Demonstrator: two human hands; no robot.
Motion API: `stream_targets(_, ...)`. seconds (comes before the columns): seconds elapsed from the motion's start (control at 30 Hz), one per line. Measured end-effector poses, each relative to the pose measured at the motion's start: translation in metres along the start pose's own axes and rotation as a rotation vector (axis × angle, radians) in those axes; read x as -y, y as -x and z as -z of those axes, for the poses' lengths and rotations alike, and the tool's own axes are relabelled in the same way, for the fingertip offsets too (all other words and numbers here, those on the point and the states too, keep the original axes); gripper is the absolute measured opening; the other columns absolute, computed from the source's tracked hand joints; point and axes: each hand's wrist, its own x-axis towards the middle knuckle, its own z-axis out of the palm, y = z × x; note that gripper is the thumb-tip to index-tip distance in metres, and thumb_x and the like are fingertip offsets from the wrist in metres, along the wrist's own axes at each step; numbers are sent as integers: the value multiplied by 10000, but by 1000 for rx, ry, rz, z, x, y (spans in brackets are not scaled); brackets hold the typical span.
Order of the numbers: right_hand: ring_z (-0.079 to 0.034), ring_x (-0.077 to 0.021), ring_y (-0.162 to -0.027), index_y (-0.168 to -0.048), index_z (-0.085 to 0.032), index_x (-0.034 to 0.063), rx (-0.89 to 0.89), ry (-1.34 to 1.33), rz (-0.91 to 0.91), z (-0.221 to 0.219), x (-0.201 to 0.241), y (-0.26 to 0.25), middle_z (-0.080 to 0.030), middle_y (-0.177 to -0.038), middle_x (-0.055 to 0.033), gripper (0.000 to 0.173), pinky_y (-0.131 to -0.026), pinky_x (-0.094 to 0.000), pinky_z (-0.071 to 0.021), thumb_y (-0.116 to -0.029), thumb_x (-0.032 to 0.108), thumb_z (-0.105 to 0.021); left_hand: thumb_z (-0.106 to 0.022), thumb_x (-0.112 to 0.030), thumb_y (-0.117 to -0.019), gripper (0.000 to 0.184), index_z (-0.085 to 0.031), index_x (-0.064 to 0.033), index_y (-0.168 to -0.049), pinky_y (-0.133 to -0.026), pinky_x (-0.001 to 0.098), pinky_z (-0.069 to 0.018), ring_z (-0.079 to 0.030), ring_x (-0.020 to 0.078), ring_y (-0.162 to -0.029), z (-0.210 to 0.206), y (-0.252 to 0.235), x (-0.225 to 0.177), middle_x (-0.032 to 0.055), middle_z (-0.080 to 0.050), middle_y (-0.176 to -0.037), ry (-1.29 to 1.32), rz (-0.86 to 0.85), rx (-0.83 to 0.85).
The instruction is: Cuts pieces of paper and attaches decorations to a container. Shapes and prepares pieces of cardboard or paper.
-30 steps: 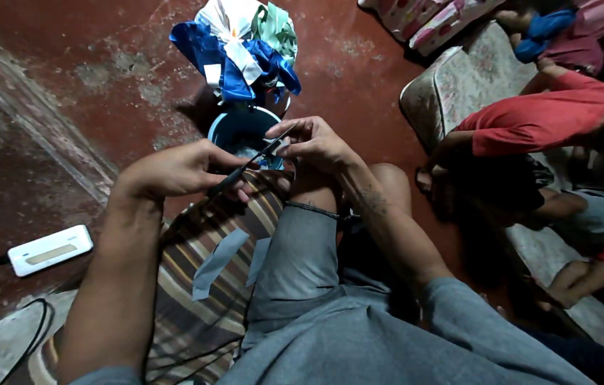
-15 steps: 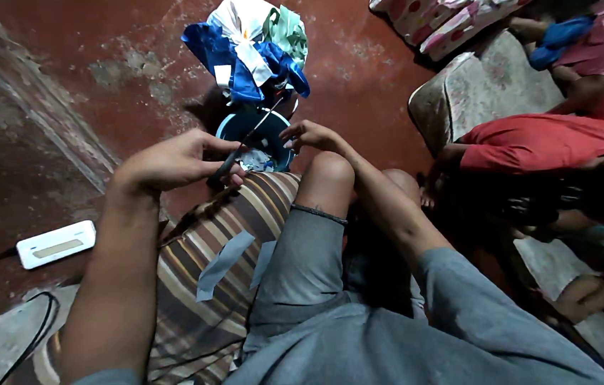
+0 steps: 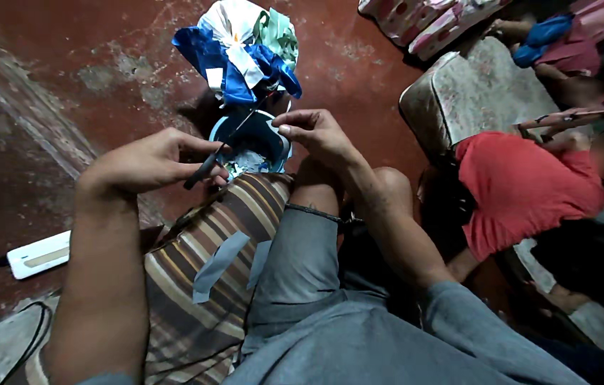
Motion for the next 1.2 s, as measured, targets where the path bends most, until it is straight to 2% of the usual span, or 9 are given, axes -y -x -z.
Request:
stream_targets(0.1, -682, -135, -1005, -1211, -681, -52, 4, -20, 33, 2, -6, 3, -710, -1176, -115, 274, -895, -315, -575, -946, 3, -639, -649, 43, -907, 452, -664, -71, -1344, -747, 274, -617, -741, 176, -877, 6, 5, 0, 83, -765, -1016, -71, 62, 66)
stream_targets(0.2, -678, -143, -1016, -1211, -678, -58, 20, -55, 73, 7, -7, 2, -696, -1213, -124, 290, -905, -316, -573, -927, -9, -652, -625, 44, -926, 438, -655, -65, -1350, -762, 264, -607, -732, 154, -878, 6, 7, -4, 73, -758, -1030, -110, 113, 105)
stream_targets(0.27, -675, -139, -982, -1213, -676, -55, 38, -76, 92, 7, -9, 1, -690, -1216, -127, 304, -876, -313, -575, -915, 3, -670, -644, -2, -939, 431, -654, -71, -1364, -753, 259, -612, -735, 143, -863, 5, 5, -1, 60, -766, -1009, -131, 98, 125)
stream_targets(0.43, -676, -146, -1013, -1185, -694, -54, 59, -20, 92, 3, -7, 2, -687, -1224, -122, 299, -895, -316, -580, -889, -11, -697, -657, -73, -945, 407, -668, -101, -1351, -693, 228, -594, -713, 96, -813, -2, -4, 4, 15, -760, -977, -130, 19, 177)
stream_targets(0.53, -678, -135, -962, -1151, -701, -62, 71, -19, 109, 2, -8, 1, -694, -1180, -120, 275, -862, -305, -587, -879, -24, -705, -641, -29, -933, 432, -652, -73, -1362, -695, 237, -600, -713, 104, -800, -6, -6, 2, 26, -756, -961, -97, 7, 167)
stream_targets(0.7, -684, -134, -944, -1151, -700, -72, 98, -39, 105, 3, -7, 1, -689, -1196, -132, 280, -849, -301, -593, -871, -52, -697, -648, 16, -931, 452, -645, -69, -1375, -719, 258, -603, -719, 134, -812, -10, -6, -2, 54, -757, -960, -82, 77, 161)
stream_targets(0.9, -667, -112, -870, -1165, -697, -69, 143, 6, 118, 1, -7, 0, -687, -1194, -138, 308, -782, -276, -586, -859, -46, -725, -641, -13, -932, 445, -640, -55, -1375, -754, 263, -607, -723, 133, -839, -10, -9, 1, 56, -757, -972, -92, 43, 180)
stream_targets(1.2, -689, -143, -905, -1136, -702, -80, 160, -1, 109, 0, -5, 1, -687, -1178, -148, 289, -810, -300, -604, -847, -83, -715, -627, -11, -952, 424, -641, -62, -1373, -741, 264, -617, -730, 140, -835, -13, -14, 3, 60, -758, -985, -70, 12, 201)
